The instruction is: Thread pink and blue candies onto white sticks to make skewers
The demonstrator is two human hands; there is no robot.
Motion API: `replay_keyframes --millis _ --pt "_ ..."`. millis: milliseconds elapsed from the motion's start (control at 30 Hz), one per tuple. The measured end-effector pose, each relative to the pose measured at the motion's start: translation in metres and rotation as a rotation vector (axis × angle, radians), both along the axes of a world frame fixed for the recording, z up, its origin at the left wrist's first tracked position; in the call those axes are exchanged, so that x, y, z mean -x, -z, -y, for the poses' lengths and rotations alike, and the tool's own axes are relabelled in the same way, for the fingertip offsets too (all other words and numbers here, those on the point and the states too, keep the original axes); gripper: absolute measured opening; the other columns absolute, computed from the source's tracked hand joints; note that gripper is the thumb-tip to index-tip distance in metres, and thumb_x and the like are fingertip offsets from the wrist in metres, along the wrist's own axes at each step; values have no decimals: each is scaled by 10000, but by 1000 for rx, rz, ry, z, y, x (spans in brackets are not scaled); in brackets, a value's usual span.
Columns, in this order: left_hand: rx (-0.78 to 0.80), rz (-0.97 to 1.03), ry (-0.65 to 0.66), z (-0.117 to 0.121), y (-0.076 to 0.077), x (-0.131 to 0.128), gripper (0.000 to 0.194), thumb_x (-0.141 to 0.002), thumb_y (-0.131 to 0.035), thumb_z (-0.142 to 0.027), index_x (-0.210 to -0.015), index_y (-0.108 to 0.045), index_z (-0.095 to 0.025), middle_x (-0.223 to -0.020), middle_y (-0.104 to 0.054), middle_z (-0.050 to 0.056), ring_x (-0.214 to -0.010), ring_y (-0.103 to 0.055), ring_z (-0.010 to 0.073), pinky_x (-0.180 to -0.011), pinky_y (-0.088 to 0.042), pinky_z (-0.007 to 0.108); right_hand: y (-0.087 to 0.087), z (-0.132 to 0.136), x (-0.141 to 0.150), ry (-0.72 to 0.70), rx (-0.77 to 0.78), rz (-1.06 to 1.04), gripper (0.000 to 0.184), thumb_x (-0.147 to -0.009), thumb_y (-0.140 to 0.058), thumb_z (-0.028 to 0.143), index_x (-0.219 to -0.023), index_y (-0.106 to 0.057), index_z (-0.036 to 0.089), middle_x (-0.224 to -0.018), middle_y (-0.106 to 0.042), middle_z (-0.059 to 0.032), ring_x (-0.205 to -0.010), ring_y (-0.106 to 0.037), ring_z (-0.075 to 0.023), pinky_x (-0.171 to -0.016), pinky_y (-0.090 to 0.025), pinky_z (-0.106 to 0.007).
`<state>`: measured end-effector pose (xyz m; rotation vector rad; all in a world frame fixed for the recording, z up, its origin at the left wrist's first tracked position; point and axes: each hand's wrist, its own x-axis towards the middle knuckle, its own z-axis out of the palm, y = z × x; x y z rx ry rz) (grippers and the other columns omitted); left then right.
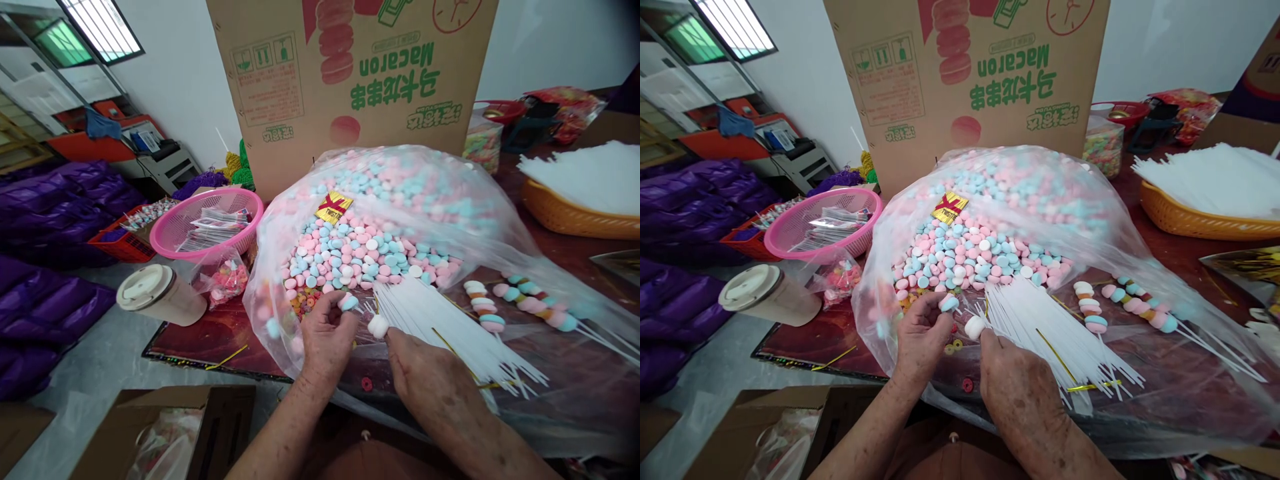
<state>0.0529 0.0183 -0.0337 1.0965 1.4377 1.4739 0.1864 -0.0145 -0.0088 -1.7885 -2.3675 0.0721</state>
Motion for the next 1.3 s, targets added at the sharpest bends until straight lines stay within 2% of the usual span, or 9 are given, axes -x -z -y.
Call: replay_keyframes --millis 333,533,600,700,800,867,1067,1200,1300 --pt "63 -8 87 3 7 9 243 -643 -566 -170 -861 -671 -180 -670 -641 -9 -552 -547 108 -531 -454 214 4 -4 4 -55 106 -74 196 -777 -406 88 -777 -574 189 -644 -653 -37 -548 -607 -171 -458 -217 -267" --pt "-34 -283 76 17 19 7 288 -695 -559 -169 -962 -655 -216 -861 -668 28 -789 -606 170 -755 -479 292 10 -13 13 -28 182 -112 232 -809 -368 81 -782 -581 168 -687 -658 -63 -594 -602 -159 -487 -238 -255" --pt "4 -140 109 18 14 7 303 -731 -564 -223 -1030 -609 -213 -945 -655 43 -864 -601 176 -796 -470 305 13 -18 14 -50 218 -217 241 -823 -352 96 -757 -573 165 -686 -653 -62 -591 -583 -148 -499 -263 -245" --pt "127 308 79 12 0 4 390 -786 -520 -399 -1131 -490 -220 -984 -632 61 -850 -611 172 -738 -489 308 14 -23 15 -92 212 -440 272 -853 -335 186 -672 -539 175 -638 -616 -43 -574 -539 -135 -522 -309 -230" --pt "262 679 55 3 -11 -2 348 -779 -493 -475 -946 -511 -171 -782 -621 47 -684 -618 160 -646 -497 302 13 -18 18 -139 193 -570 282 -839 -320 202 -643 -522 183 -638 -600 -43 -556 -518 -132 -521 -334 -230" --pt "280 792 28 -1 -14 -8 259 -752 -537 -417 -791 -498 -164 -657 -573 7 -590 -592 137 -627 -493 291 16 -13 17 -172 218 -600 278 -834 -309 191 -665 -529 187 -652 -609 -43 -554 -522 -132 -518 -344 -230" --pt "197 812 -27 5 -2 -30 207 -764 -522 -374 -700 -463 -187 -571 -507 -45 -479 -526 92 -586 -470 256 35 2 4 -112 268 -443 288 -841 -282 232 -640 -487 208 -583 -601 -38 -518 -529 -160 -496 -331 -255" --pt "209 804 -11 13 15 -49 217 -783 -495 -370 -685 -445 -183 -555 -502 -40 -541 -552 105 -602 -452 238 43 1 6 -110 252 -430 308 -844 -260 231 -678 -518 201 -629 -631 -62 -570 -570 -172 -524 -357 -255" --pt "238 701 60 15 19 -43 256 -792 -484 -418 -744 -488 -166 -664 -570 4 -608 -560 117 -612 -449 240 42 -7 2 -102 235 -457 322 -848 -259 243 -720 -549 193 -665 -644 -71 -597 -581 -175 -535 -369 -255"
